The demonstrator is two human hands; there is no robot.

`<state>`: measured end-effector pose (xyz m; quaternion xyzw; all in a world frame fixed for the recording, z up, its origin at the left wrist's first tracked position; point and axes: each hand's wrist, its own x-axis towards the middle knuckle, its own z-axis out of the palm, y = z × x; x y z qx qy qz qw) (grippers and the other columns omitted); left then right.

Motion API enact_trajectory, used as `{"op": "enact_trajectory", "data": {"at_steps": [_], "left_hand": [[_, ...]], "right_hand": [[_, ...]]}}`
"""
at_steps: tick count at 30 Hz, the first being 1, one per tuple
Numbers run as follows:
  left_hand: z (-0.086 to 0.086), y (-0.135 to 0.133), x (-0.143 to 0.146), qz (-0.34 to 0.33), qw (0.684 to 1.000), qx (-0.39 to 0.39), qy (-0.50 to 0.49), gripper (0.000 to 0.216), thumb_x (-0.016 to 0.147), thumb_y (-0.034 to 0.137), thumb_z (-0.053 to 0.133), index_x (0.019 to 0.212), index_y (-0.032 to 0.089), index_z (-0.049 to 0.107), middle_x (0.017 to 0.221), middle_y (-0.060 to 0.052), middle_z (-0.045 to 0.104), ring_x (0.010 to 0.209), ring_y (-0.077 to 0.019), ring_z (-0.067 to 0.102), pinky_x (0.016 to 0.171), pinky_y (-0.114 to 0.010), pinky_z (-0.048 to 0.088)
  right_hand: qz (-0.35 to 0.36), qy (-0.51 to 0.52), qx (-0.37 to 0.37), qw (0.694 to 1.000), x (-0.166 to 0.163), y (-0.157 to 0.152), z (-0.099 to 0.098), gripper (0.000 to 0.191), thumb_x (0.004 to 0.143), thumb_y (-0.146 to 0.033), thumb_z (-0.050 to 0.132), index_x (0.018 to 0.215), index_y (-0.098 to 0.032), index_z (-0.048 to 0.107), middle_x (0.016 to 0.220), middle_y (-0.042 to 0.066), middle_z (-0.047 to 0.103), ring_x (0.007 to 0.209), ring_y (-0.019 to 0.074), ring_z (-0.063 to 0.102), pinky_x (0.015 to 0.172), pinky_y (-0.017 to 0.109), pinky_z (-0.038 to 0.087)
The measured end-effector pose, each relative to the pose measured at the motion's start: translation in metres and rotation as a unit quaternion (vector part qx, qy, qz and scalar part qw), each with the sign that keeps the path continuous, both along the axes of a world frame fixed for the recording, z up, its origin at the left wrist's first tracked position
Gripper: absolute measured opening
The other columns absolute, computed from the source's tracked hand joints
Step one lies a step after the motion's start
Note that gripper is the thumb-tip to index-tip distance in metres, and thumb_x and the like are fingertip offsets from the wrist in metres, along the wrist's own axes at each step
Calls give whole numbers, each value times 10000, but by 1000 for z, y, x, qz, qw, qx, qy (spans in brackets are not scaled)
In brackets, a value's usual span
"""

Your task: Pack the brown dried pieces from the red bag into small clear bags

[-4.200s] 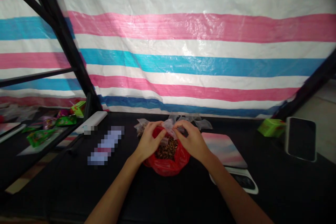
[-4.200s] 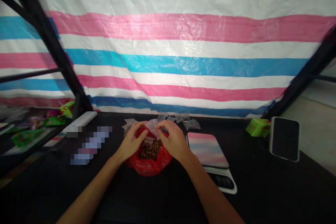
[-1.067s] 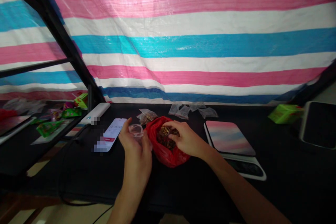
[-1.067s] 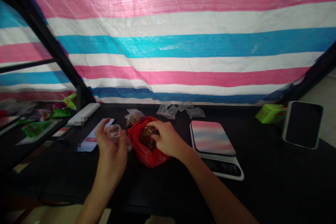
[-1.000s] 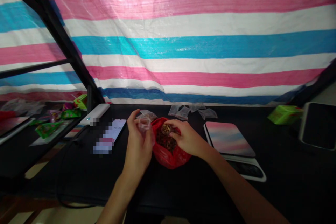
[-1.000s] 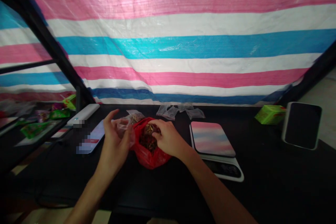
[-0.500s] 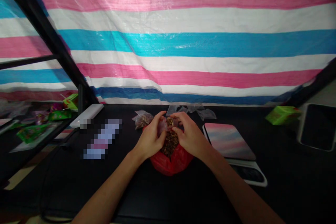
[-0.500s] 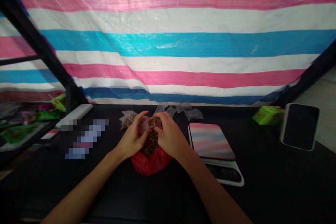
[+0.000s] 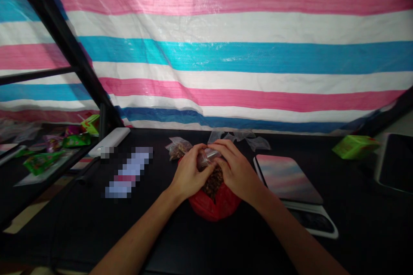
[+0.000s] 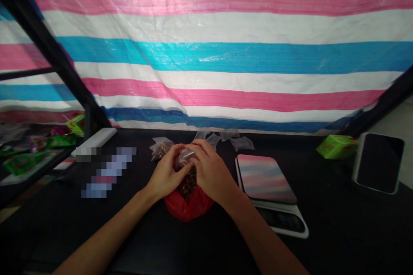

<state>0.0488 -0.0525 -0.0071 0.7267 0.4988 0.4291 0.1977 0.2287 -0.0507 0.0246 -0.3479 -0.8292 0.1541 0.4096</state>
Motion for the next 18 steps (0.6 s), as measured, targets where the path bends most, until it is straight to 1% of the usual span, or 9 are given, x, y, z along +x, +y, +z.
{"op": "enact_trajectory", "data": {"at_steps": [2,5,8,12,15,18], "left_hand": [[0,0,1,1,1000,10,-4,458,896,411,676,1294,226,546,1239,-103,660,1113,-274,651,985,-437,512],[1,-2,2,-16,999,25,-32,456,900,381,674,1307,223,542,1251,-112,651,1126,-273,640,995,-435,505],[4,-5,3,-36,997,26,-57,443,908,339,662,1314,221,528,1274,-110,643,1160,-269,622,1032,-435,483],[5,-9,3,-51,996,24,-63,377,943,306,598,1304,226,526,1251,-94,655,1137,-257,624,1020,-420,478],[5,-10,2,-52,995,20,-77,399,947,315,593,1326,222,511,1220,-93,661,1098,-246,631,986,-394,486],[8,-8,-1,-17,995,15,-94,385,953,330,581,1318,223,522,1105,-64,674,1001,-220,640,942,-366,483]], "right_hand": [[-10,-5,6,1000,-1,-1,-1,539,970,-64,413,1446,-300,508,1394,93,537,1331,236,511,1155,470,438],[-9,4,18,1000,-3,-4,0,609,947,-32,392,1484,-310,458,1421,84,536,1359,235,496,1176,481,421],[10,0,44,999,-3,-7,3,617,936,-19,384,1471,-312,475,1387,82,560,1329,231,528,1157,465,445],[20,-21,83,996,-1,-9,8,576,947,-30,399,1439,-305,519,1356,78,578,1278,218,566,1135,417,459],[-4,-8,89,996,3,-8,11,543,962,-56,410,1431,-301,529,1352,77,575,1275,213,565,1125,394,457],[-48,14,75,996,11,-4,13,508,982,-87,409,1431,-294,525,1359,77,573,1292,213,553,1117,390,452]]}}
